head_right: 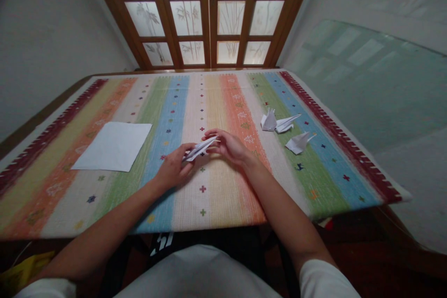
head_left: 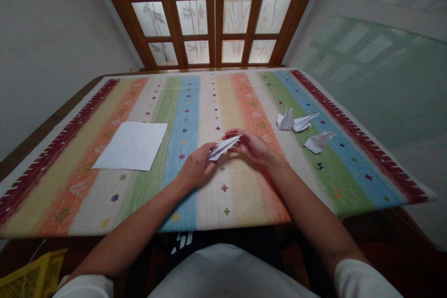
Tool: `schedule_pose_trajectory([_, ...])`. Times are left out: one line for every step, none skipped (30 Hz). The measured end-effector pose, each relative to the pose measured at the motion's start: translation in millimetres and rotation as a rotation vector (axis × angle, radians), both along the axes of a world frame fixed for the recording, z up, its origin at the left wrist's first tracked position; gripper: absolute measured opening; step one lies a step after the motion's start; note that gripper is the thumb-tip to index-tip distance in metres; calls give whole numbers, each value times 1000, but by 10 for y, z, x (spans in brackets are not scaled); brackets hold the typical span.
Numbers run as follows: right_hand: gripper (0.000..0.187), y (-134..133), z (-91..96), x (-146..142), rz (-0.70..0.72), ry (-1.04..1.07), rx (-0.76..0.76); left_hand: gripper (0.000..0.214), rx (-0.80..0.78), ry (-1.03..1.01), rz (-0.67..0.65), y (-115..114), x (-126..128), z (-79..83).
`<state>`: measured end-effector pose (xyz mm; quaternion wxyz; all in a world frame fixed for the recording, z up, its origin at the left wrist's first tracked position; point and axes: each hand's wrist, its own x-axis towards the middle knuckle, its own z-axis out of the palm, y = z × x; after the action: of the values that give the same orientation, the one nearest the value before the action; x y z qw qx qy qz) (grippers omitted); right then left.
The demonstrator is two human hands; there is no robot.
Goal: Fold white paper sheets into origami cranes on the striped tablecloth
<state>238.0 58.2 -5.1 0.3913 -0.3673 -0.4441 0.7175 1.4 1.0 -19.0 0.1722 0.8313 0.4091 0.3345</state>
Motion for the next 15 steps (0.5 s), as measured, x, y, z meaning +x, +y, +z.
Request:
schedule_pose_trajectory([21,-6,12,4,10,10,12,31,-38,-47,42,11,-6,21])
schedule_pose_trajectory([22,-7,24,12,21,1,33,29,-77,-83,87,22,-15,45])
schedule_pose_trajectory([24,-5,36,22,31,-22,61,28,-118,-116,118,32,-26,69])
schedule_pose_trajectory([27,-1,49,34,37,-47,96,29,-163,-150,150,40,-39,91])
schedule_pose_trajectory([33,1,62,46,43,-65,137,30,-215,-179,175,48,-53,109])
schedule_pose_trajectory([40,2,77,58,51,-70,182,31,-271,-207,183,55,-66,121])
schedule_pose_trajectory([46,-2,91,67,67,-62,226,30,-334,-232,178,60,-76,126])
schedule_pose_trajectory([51,-11,106,74,94,-47,265,29,-400,-254,158,66,-84,126])
schedule_pose_trajectory([57,-23,118,76,129,-34,297,29,-459,-275,132,70,-89,121])
schedule_pose_trajectory([63,-39,128,73,167,-34,322,28,-509,-290,104,74,-91,115])
schedule_pose_trajectory([71,-55,133,66,201,-53,341,28,-543,-299,82,76,-92,109])
schedule_pose_trajectory([78,-70,133,55,227,-92,358,28,-563,-297,67,78,-90,106])
schedule_pose_trajectory([81,-82,127,41,241,-144,375,28,-566,-285,60,79,-88,109])
schedule_pose_trajectory([79,-90,117,27,241,-202,392,28,-558,-266,56,80,-85,116])
schedule_pose_trajectory([73,-92,103,14,231,-260,408,27,-545,-244,53,79,-83,128])
